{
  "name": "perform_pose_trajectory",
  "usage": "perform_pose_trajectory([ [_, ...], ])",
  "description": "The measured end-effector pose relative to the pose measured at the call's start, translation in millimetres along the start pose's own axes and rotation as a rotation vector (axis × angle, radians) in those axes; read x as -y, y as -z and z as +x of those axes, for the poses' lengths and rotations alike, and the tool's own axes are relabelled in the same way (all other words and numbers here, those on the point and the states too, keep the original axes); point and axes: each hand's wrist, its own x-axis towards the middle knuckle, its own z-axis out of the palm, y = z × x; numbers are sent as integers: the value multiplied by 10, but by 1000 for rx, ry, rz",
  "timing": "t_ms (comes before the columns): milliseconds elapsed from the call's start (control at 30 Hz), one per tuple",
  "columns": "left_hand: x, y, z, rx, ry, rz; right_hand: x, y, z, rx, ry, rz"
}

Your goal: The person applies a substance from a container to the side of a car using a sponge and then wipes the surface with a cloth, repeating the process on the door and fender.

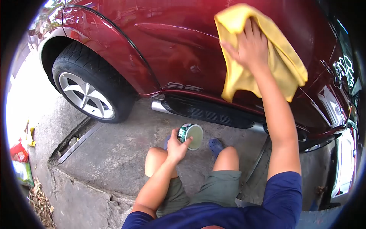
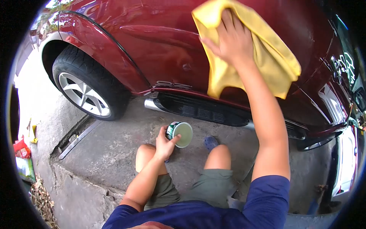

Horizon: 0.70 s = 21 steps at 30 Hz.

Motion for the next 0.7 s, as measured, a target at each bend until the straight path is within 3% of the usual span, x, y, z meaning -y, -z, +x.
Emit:
perform_pose_trajectory([
  [67, -45, -68, 3, 26, -16, 20, -147, -190, 664, 32, -69, 165],
  [133, -24, -118, 7, 53, -38, 23, -170, -11, 1192, -242, -82, 146],
  [200, -28, -121, -10, 55, -44, -3, -202, -29, 1361, -131, -230, -136],
  [267, -66, -90, -51, 42, -32, -28, -124, -83, 1244, -170, -253, 75],
  [300, -54, -66, -39, 34, -38, -43, -26, -73, 1100, -81, -228, 105],
  [400, 48, -69, 4, -39, -66, -80, 621, -428, 235, -109, -136, 281],
  [533, 14, -50, -13, -34, -48, -109, 1043, -717, -441, 196, -228, 962],
  [600, 89, -28, -42, -24, -70, -69, 837, -654, -678, 81, 30, 482],
  [633, 145, 7, -59, 5, -63, -74, 700, -636, -784, 194, -55, 762],
  [667, 195, 46, -58, 29, -50, -77, 500, -643, -969, 555, -368, 1020],
  [700, 152, 105, -94, 56, 7, -142, 211, -664, -1305, 183, -306, 1096],
])
